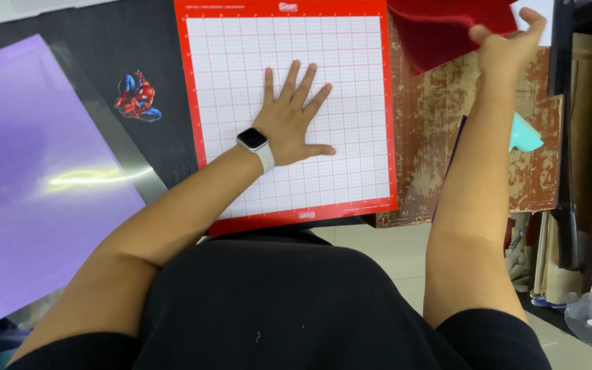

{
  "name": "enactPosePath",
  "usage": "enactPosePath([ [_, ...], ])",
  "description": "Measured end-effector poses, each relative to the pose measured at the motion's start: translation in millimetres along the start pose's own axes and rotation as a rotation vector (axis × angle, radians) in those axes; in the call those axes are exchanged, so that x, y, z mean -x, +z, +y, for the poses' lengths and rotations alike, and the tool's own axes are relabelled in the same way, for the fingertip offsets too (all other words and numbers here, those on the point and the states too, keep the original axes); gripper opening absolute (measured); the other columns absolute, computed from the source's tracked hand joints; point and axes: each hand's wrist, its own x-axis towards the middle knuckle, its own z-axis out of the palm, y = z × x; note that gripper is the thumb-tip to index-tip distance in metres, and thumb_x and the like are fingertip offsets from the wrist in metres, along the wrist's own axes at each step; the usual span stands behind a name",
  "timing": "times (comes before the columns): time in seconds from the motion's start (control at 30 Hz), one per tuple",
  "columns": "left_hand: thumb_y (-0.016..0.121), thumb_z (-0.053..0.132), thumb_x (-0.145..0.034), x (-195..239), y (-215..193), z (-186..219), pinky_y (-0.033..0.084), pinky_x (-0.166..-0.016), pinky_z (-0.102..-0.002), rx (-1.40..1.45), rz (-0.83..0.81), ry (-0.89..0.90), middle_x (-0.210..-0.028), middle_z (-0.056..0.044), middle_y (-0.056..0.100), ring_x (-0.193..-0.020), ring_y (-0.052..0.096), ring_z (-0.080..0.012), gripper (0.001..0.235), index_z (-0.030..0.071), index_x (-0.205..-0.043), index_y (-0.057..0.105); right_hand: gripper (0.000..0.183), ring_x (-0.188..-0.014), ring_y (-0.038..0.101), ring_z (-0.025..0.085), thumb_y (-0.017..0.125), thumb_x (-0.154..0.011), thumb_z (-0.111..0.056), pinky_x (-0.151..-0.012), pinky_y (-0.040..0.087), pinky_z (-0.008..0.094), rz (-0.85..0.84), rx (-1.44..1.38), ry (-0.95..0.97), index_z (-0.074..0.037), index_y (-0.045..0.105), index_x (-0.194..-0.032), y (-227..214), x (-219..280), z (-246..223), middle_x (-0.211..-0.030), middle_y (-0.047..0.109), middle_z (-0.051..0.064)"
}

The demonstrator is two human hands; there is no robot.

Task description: Preparing metallic vinyl sheets by adhering them to cutting mats and using a brayer roller to smooth them out.

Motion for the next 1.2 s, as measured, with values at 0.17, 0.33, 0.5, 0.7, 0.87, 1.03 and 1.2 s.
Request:
enactPosePath([
  [0.17, 0.031, 0.095, -0.083, 2, -4, 1, -0.002, -0.116, -0.076, 0.000, -0.028, 0.001, -0.170, -0.020, -0.001, -0.154, -0.006, -0.0434, 0.115, 0.018, -0.166, 0.013, 0.028, -0.073, 0.083, 0.015, 0.058, -0.090, 0.000, -0.044, 0.060, 0.024, 0.049, -0.293, -0.155, -0.008, 0.072, -0.113, -37, 15, -18, -0.092, 0.078, 0.001],
  [0.33, 0.027, 0.091, -0.087, 0, 1, 5, -0.001, -0.117, -0.075, -0.010, -0.004, -0.031, -0.171, -0.019, 0.000, -0.155, -0.005, -0.0434, 0.109, 0.019, -0.166, 0.012, 0.027, -0.055, 0.066, 0.012, 0.061, -0.100, -0.018, -0.042, 0.057, 0.025, 0.132, -0.589, -0.048, -0.007, 0.073, -0.121, -52, 81, -34, -0.085, 0.079, 0.005],
  [0.5, 0.045, 0.070, -0.097, -11, 22, -2, -0.003, -0.117, -0.074, 0.154, 0.085, -0.032, -0.170, -0.020, 0.009, -0.154, -0.001, -0.0435, 0.087, 0.015, -0.163, 0.027, 0.025, -0.068, 0.060, 0.011, 0.069, -0.102, 0.005, -0.062, 0.056, 0.024, -0.084, -0.917, 0.122, -0.006, 0.065, -0.124, -25, 187, -66, -0.085, 0.065, 0.000],
  [0.7, 0.023, 0.055, -0.105, 20, -7, -1, 0.049, -0.110, -0.039, 1.402, 0.712, -0.218, -0.133, -0.015, 0.069, -0.126, 0.064, -0.0284, 0.070, 0.005, -0.131, 0.065, 0.029, -0.072, 0.069, 0.016, 0.073, -0.094, 0.001, -0.061, 0.066, 0.041, -0.177, -1.082, 0.223, -0.019, 0.060, -0.111, 53, 240, -4, -0.092, 0.071, 0.002],
  [0.87, 0.059, 0.001, -0.101, 54, 8, -18, 0.043, -0.121, -0.046, 1.337, 0.667, -0.260, -0.152, -0.017, 0.052, -0.143, 0.050, -0.0339, 0.059, 0.006, -0.154, 0.034, 0.037, -0.063, 0.037, 0.012, 0.061, -0.096, 0.010, -0.063, 0.039, 0.028, -0.289, -1.093, 0.224, -0.015, 0.042, -0.077, 59, 285, -45, -0.066, 0.036, -0.003],
  [1.03, 0.070, 0.008, -0.097, 80, 11, -49, 0.053, -0.083, -0.035, 1.177, 0.648, -0.438, -0.111, -0.008, 0.059, -0.093, 0.059, -0.0218, 0.065, 0.008, -0.154, 0.039, 0.051, -0.109, 0.072, 0.031, 0.066, -0.088, 0.015, -0.087, 0.068, 0.048, -0.084, -1.098, 0.236, -0.003, 0.057, -0.135, 58, 214, -39, -0.126, 0.070, 0.018],
  [1.2, 0.081, 0.006, -0.093, 76, 14, -78, 0.060, -0.071, -0.027, 0.884, 0.671, -0.488, -0.072, 0.002, 0.060, -0.060, 0.058, -0.0093, 0.072, 0.005, -0.154, 0.043, 0.090, -0.145, 0.054, 0.034, 0.086, -0.081, 0.009, -0.074, 0.074, 0.035, -0.098, -0.702, 0.124, -0.019, 0.036, -0.150, 72, 175, -51, -0.171, 0.019, 0.015],
])
